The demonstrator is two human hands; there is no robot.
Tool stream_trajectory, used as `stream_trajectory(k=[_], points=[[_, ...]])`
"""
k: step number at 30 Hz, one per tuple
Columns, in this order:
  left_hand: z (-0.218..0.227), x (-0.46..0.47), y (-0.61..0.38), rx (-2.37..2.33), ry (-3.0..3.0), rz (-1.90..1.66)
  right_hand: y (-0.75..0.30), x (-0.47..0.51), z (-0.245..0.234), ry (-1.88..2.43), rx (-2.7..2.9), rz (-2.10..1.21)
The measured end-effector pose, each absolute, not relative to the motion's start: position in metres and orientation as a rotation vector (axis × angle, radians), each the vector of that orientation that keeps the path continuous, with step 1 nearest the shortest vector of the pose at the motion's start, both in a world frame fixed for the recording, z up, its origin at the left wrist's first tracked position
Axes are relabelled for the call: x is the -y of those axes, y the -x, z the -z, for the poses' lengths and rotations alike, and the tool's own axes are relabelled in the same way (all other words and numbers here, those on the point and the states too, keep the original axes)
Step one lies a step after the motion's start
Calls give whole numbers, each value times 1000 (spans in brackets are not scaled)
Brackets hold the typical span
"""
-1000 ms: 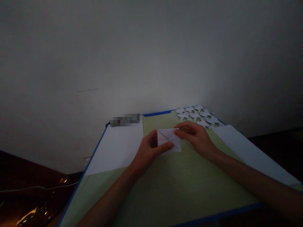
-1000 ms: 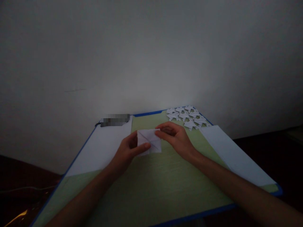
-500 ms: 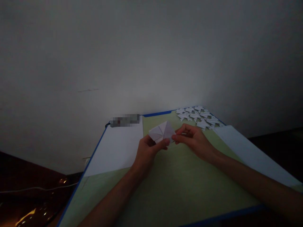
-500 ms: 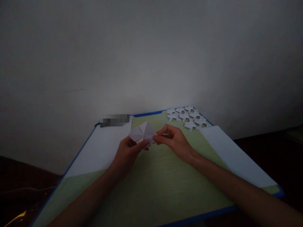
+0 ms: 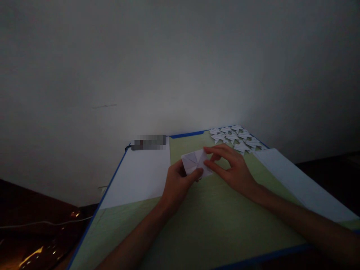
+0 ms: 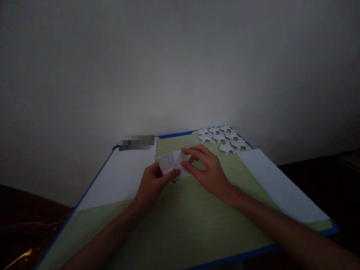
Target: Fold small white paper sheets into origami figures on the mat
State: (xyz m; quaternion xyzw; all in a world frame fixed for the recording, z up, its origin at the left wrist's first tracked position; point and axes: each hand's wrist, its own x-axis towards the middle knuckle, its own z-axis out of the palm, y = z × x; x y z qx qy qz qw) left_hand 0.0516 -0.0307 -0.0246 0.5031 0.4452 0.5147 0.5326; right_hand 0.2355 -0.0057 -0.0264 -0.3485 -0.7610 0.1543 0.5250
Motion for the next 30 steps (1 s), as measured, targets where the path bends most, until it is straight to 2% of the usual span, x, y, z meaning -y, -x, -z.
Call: stream_trajectory(k=[15, 30], points=[[27, 29, -50, -1075, -1253, -1207, -233, 6, 28, 870, 1790, -332], [28, 31, -49, -1074, -1348, -1148, -230, -2, 25, 1013, 1452, -779]])
